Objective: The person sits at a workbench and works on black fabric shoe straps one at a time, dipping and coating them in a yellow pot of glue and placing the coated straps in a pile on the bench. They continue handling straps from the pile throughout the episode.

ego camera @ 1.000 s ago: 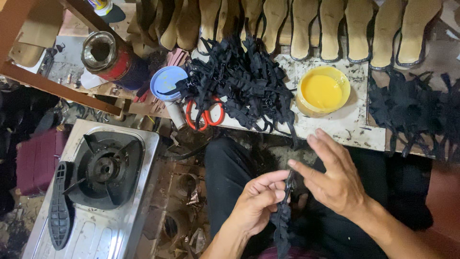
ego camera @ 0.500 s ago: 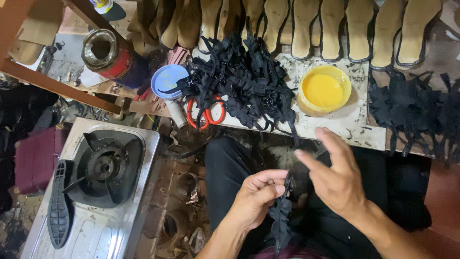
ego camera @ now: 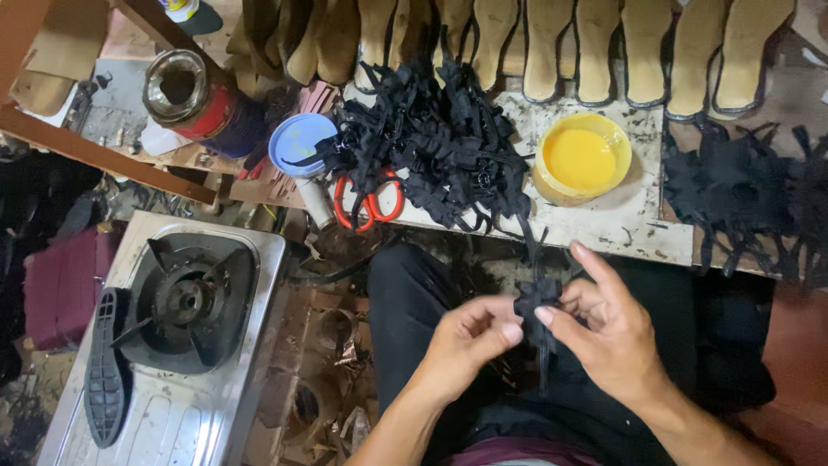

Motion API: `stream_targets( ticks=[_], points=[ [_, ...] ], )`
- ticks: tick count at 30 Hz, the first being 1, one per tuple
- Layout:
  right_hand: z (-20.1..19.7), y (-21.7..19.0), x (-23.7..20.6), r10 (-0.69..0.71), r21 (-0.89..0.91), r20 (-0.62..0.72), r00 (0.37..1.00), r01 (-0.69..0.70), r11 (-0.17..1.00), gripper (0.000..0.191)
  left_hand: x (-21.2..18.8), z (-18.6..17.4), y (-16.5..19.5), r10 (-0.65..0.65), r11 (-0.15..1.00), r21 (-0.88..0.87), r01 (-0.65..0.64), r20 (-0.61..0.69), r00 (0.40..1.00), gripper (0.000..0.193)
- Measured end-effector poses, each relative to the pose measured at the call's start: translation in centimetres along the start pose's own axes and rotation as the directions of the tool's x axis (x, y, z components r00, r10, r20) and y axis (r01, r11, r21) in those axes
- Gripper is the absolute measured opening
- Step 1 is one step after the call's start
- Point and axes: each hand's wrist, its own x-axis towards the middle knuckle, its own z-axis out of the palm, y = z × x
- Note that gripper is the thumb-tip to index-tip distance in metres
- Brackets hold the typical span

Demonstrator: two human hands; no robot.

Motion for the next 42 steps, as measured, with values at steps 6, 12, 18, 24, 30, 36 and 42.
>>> stream_targets(
  ticks=[6,12,18,24,30,36,42],
  points=[
    [0.1,0.2,0.7,0.003,0.052,0.007,1.000,-0.004,0.999,0.086,0.1,0.1,-2.1,-0.138,0.982,0.141,0.124,0.092,0.986,0.008],
    [-0.3,-0.2,0.3,-0.173,-0.256,0.009,0.985,0.169,0.952,0.057,1.2,-1.4,-2.5,-0.065,0.997,0.032,0.065,0.004,0.998,0.016],
    [0.2,-0.6,-1.9,-0.426,-0.441,0.256,0.868,0.497,0.747,0.034,1.8,-2.3,-1.3,-0.025,0.998,0.062,0.030,-0.081,0.996,0.020],
    [-0.1,-0.1,-1.8,-0.489,-0.522,0.347,0.801,0.598,0.608,0.044,1.8,-1.3,-0.8,-0.015,0.998,0.052,0.017,-0.033,0.999,0.019],
    [-0.2,0.1,-1.9,-0.490,-0.543,0.364,0.792,0.608,0.580,0.045,1.4,-1.1,-0.5,-0.026,0.998,0.055,0.027,-0.023,0.999,0.019],
    [-0.6,-0.6,-1.9,-0.520,-0.541,0.415,0.746,0.662,0.518,0.042,1.2,-1.0,-0.3,-0.054,0.998,0.022,0.054,-0.011,0.998,0.014],
    [-0.7,-1.6,-2.0,-0.596,-0.517,0.414,0.688,0.716,0.469,0.029,1.3,-1.0,0.1,-0.080,0.996,-0.033,0.079,-0.041,0.996,0.010]
  ],
)
